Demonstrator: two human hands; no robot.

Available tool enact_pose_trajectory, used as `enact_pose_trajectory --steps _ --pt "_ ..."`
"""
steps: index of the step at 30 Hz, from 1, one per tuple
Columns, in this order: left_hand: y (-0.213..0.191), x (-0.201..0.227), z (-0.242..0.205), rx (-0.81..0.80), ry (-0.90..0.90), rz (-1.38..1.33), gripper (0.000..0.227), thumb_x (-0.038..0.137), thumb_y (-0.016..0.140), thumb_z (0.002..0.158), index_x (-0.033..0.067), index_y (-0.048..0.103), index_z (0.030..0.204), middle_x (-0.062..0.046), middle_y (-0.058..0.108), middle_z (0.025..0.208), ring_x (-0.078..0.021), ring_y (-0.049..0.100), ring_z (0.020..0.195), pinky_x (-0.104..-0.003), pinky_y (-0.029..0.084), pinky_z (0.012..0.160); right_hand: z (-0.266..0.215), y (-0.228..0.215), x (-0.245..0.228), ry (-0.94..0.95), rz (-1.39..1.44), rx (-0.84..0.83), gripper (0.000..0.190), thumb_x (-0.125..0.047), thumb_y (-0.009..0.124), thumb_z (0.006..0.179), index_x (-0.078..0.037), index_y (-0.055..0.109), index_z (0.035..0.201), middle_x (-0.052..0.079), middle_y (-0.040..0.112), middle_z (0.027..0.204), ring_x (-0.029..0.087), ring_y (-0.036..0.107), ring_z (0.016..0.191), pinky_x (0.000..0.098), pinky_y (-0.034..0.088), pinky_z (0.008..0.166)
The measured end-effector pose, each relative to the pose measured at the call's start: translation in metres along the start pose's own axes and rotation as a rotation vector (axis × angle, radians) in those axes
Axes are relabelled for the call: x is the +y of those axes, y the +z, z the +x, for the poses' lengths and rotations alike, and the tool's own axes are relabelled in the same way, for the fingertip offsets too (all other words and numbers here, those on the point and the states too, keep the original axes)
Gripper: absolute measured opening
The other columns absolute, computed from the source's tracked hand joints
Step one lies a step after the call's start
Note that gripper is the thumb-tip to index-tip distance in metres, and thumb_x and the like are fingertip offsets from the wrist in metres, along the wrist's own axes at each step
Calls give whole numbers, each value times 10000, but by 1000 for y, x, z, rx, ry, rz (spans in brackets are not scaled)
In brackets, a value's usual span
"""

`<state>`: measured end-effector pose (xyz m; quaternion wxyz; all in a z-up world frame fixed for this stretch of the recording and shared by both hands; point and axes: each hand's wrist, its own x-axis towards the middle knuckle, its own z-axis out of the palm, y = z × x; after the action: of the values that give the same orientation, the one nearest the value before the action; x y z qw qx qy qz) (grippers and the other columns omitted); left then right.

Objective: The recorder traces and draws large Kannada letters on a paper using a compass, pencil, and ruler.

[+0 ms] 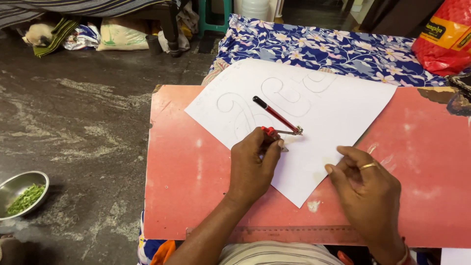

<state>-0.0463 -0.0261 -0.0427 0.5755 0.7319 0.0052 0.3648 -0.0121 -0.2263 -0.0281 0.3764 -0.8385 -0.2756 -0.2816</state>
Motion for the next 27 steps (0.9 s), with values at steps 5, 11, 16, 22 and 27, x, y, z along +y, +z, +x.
enact_pose_trajectory --steps 5,11,16,22,27 --pt "1 -1 -2 -2 49 36 164 104 678 954 -7 587 874 -107 664 713 -168 614 607 -320 496 558 37 4 2 -150 164 -149 309 -61 722 894 -4 669 1193 117 744 1057 163 723 959 283 564 802" --pt "5 -8 -6 -5 175 81 147 91 662 969 3 561 907 -127 674 780 -226 671 660 -347 523 593 91 6 -4 -189 221 -497 202 -64 691 922 -48 748 1115 77 784 956 155 728 834 297 561 753" --pt "3 -3 -5 -35 136 140 155 96 666 956 12 550 896 -129 656 772 -254 641 616 -378 493 559 117 15 3 -295 170 -634 187 -83 715 884 -61 763 1064 64 799 913 165 751 789 301 582 719" --pt "3 -2 -4 -51 123 159 170 117 660 958 18 538 893 -131 652 776 -259 637 613 -384 491 560 125 20 4 -425 120 -646 209 -71 707 876 -44 750 1078 101 795 961 207 779 856 319 598 753" --pt "2 0 -2 -70 92 108 145 113 648 964 22 552 904 -115 675 751 -237 683 632 -365 521 583 124 19 4 -375 136 -665 224 -74 696 878 -42 748 1094 107 801 943 207 786 843 326 597 756"
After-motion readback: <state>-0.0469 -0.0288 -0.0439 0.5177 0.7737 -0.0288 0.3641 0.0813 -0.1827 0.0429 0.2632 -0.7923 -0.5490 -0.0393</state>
